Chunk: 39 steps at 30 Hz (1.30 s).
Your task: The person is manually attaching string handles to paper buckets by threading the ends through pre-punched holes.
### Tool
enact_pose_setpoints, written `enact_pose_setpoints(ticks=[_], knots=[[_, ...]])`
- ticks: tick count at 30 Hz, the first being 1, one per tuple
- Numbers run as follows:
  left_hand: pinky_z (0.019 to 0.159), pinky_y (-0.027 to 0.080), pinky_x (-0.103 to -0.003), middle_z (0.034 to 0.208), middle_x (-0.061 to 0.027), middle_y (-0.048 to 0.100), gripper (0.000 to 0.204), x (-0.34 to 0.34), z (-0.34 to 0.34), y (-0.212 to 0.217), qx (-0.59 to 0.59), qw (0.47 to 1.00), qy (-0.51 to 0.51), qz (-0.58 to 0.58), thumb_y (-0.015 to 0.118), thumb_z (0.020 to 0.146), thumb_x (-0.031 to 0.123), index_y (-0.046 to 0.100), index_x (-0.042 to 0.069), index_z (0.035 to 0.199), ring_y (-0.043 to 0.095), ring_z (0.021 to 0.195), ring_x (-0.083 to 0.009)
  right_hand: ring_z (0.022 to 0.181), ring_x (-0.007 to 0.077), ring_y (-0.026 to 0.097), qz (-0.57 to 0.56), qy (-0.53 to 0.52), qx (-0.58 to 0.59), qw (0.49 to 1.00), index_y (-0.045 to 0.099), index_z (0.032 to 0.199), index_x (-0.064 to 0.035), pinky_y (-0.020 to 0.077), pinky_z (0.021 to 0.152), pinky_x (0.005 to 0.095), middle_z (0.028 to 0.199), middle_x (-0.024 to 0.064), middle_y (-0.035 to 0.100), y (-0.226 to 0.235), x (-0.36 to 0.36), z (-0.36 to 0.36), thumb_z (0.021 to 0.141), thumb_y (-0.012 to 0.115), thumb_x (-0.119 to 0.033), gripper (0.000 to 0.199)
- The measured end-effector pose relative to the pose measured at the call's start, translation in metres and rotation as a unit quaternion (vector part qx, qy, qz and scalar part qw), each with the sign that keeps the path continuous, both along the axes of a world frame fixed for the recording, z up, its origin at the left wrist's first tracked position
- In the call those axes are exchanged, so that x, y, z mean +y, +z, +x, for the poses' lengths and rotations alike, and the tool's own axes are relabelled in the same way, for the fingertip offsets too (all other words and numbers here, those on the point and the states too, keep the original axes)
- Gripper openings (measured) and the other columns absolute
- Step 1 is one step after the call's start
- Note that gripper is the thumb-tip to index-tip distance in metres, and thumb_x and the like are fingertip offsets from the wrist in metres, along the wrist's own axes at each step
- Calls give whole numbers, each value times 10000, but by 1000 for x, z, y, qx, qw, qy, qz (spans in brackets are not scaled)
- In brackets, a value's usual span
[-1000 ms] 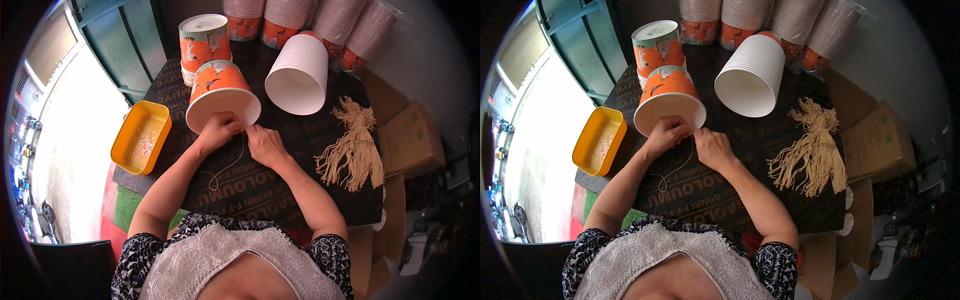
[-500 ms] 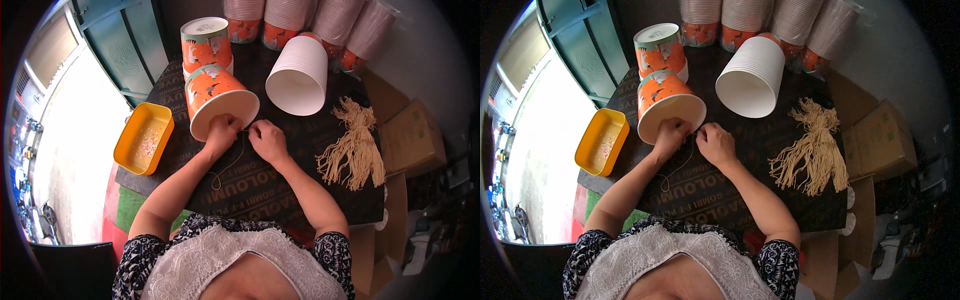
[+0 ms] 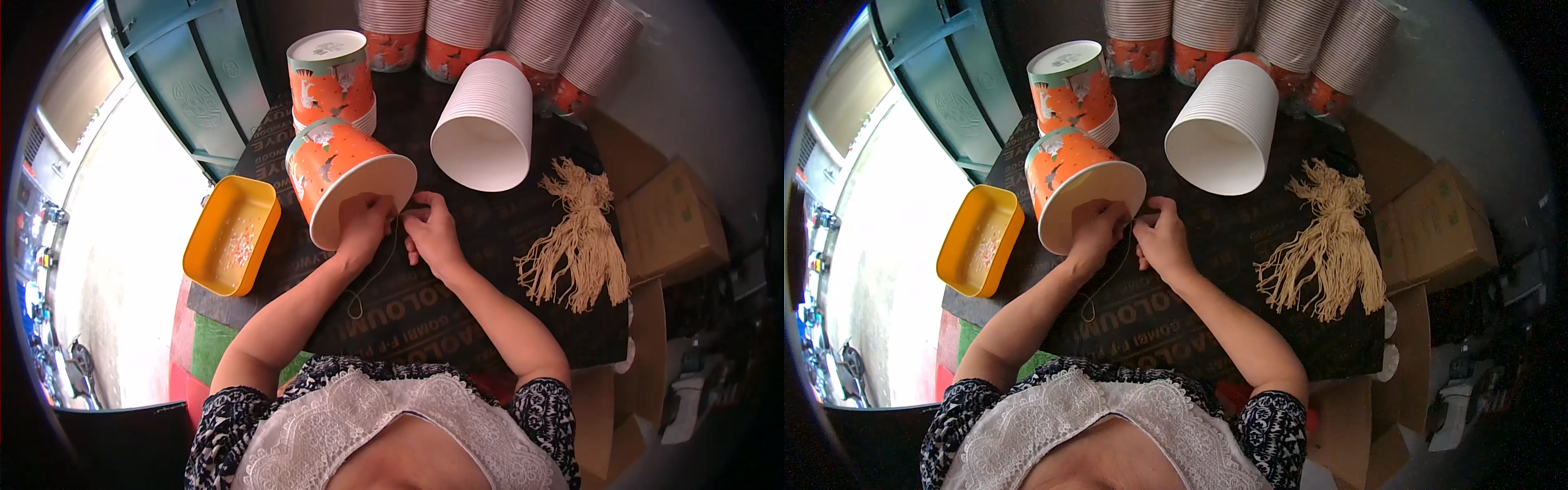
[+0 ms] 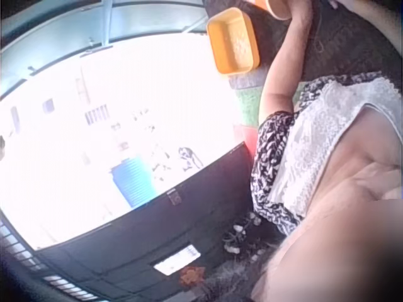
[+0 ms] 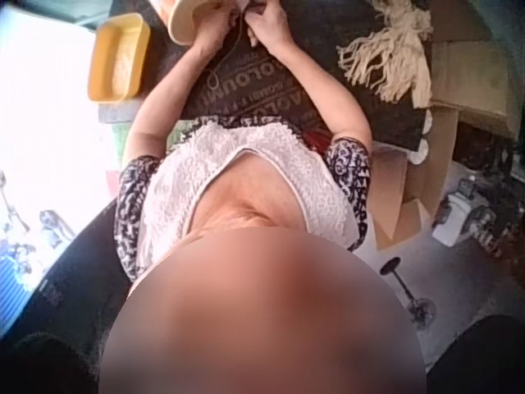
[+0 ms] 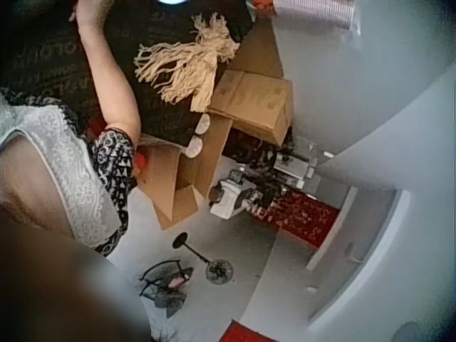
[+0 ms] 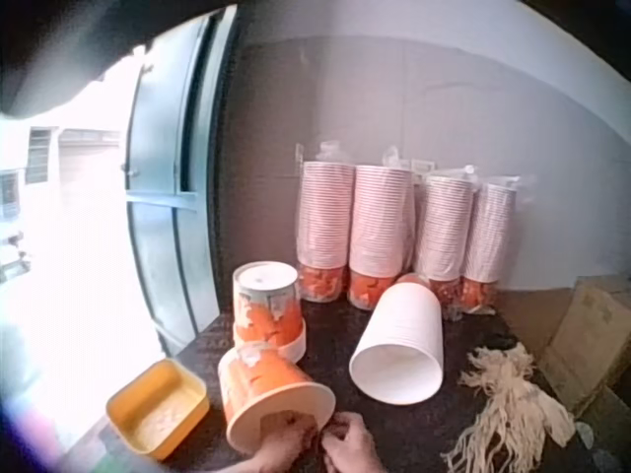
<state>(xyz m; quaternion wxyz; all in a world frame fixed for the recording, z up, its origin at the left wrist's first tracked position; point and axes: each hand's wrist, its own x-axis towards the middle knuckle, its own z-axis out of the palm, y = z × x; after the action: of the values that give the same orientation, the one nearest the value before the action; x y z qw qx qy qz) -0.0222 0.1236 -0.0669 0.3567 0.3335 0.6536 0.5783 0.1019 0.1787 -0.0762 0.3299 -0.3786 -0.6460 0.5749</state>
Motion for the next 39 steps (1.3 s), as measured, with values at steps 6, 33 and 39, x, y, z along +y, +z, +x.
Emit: enact_pose_setpoints(ticks=[6,33,39], knots=[[493,393,-281,580,-65,562,191,-1,1,5,-17,1000,-2,8,547,814,117,609,-30,708,520,510,-125,467,119,506,-165,38,70,983,335,1257,54,426,333,265,804,122,602,9,-3,0,831,572,-17,492],[463,387,-258,565,-50,580,212,1,-2,-2,14,1000,-15,-16,613,822,181,641,-16,748,529,474,-106,736,329,612,424,-6,-182,887,656,861,-46,501,640,416,823,117,575,-3,22,17,768,673,-90,104],[528,441,-264,670,-79,623,102,2,-2,-5,90,995,-40,-28,599,804,63,639,-31,802,572,554,-123,774,386,609,388,4,-154,909,605,820,-26,499,663,472,868,164,582,-13,23,10,812,625,-101,78]])
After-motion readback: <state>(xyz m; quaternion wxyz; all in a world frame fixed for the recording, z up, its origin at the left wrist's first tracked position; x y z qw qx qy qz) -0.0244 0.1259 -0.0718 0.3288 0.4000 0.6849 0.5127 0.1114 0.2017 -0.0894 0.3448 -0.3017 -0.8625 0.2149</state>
